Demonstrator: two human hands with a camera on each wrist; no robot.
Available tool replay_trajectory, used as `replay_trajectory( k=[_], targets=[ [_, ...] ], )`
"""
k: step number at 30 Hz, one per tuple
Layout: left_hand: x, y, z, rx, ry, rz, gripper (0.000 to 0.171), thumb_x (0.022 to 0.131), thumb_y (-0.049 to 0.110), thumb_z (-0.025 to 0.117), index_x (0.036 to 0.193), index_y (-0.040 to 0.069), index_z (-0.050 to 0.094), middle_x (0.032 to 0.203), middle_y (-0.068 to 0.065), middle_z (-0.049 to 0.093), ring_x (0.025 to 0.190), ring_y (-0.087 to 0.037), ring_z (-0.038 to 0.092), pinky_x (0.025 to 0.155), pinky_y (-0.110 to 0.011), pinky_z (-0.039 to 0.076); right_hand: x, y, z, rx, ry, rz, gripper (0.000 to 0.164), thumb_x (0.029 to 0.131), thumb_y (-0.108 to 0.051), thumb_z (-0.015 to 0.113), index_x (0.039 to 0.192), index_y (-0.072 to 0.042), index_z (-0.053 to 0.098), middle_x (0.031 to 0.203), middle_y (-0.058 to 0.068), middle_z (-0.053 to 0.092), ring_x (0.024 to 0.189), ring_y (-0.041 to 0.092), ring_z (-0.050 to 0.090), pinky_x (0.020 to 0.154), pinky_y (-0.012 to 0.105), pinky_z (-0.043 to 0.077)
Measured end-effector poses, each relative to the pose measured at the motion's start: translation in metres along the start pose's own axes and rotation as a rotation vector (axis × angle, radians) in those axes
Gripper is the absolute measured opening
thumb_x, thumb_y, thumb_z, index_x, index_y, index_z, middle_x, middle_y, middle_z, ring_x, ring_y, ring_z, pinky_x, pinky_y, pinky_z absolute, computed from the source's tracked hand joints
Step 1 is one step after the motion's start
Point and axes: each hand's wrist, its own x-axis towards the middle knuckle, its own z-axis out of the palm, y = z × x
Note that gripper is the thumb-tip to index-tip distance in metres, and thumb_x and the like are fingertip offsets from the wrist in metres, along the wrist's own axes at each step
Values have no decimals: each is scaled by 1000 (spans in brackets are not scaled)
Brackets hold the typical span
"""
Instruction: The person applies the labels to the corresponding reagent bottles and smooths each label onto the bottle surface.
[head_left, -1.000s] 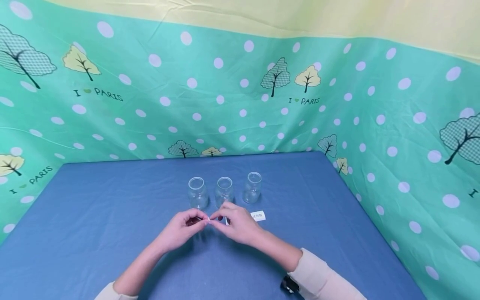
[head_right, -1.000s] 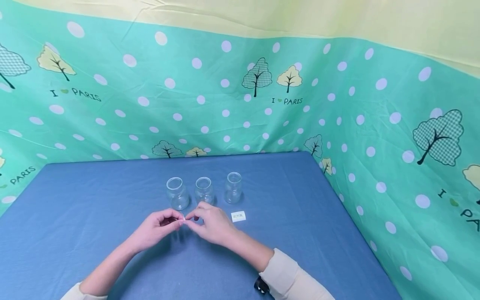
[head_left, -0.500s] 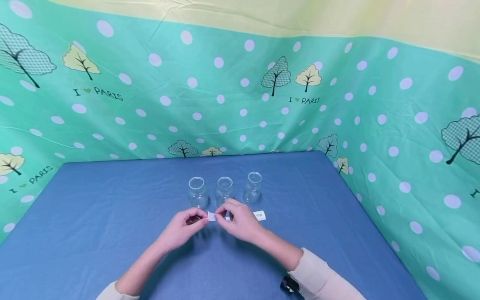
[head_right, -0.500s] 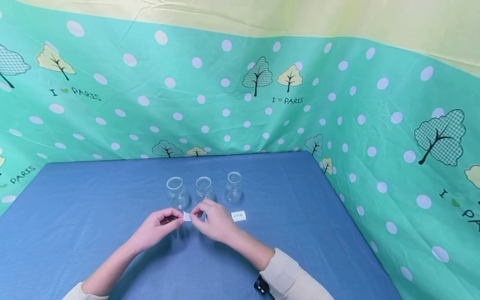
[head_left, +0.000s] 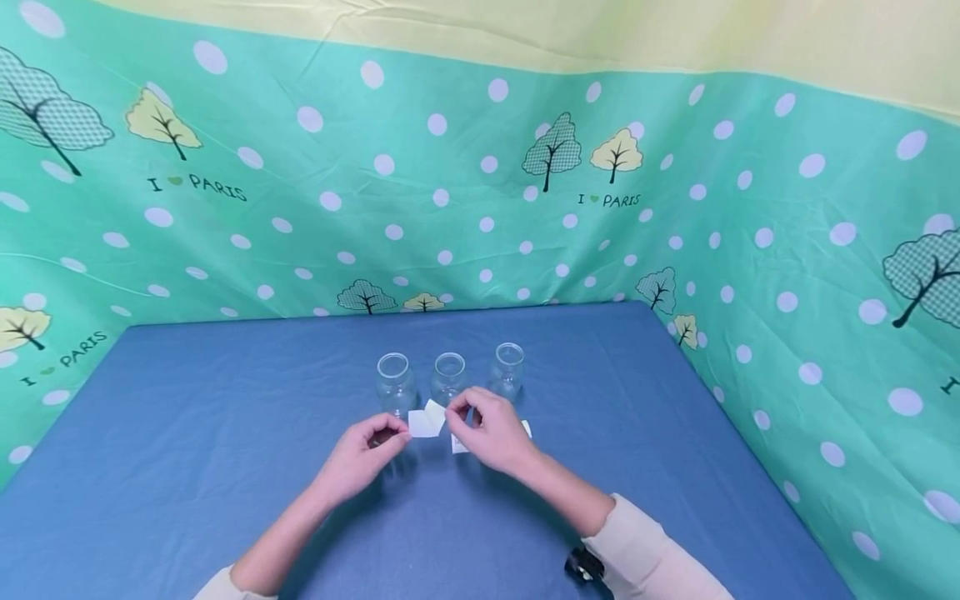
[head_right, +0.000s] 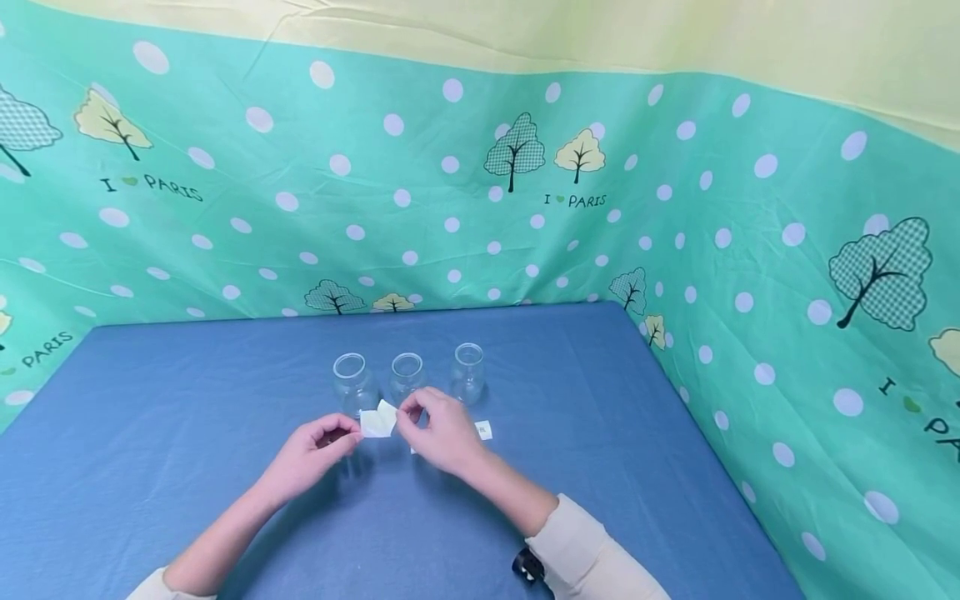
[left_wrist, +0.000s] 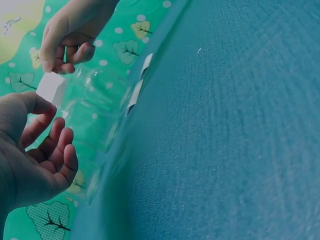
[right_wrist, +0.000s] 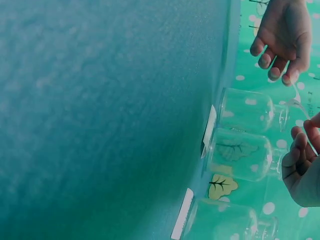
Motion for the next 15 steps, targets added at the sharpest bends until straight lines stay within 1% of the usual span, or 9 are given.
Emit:
replay_trajectory(
  k=[4, 9, 15],
  targets=[
    [-1, -2, 0, -9, 15, -17, 12, 87, 15, 65, 94, 5, 65, 83, -5, 62, 66, -4, 50, 59, -20, 43, 1, 1, -1, 10, 20, 34, 7, 86, -13, 61, 82, -15, 66, 76, -5, 61, 59, 2, 46, 56, 17, 43],
    [-1, -4, 0, -17, 27, -51, 12, 88, 14, 63, 95, 5, 64, 78, -6, 60, 64, -6, 51, 59, -21, 43, 1, 1, -4, 33, 28, 86, 7, 86, -13, 61, 83, -15, 67, 77, -6, 60, 59, 2, 46, 56, 18, 42],
    [-3, -6, -2, -7, 25, -80, 12, 88, 15, 63, 94, 4, 64, 74, -5, 58, 64, -10, 52, 58, -22, 43, 3, 4, -6, 28, 48, 97, 6, 84, -11, 62, 80, -14, 66, 75, -4, 60, 60, 4, 46, 56, 18, 41]
  ],
)
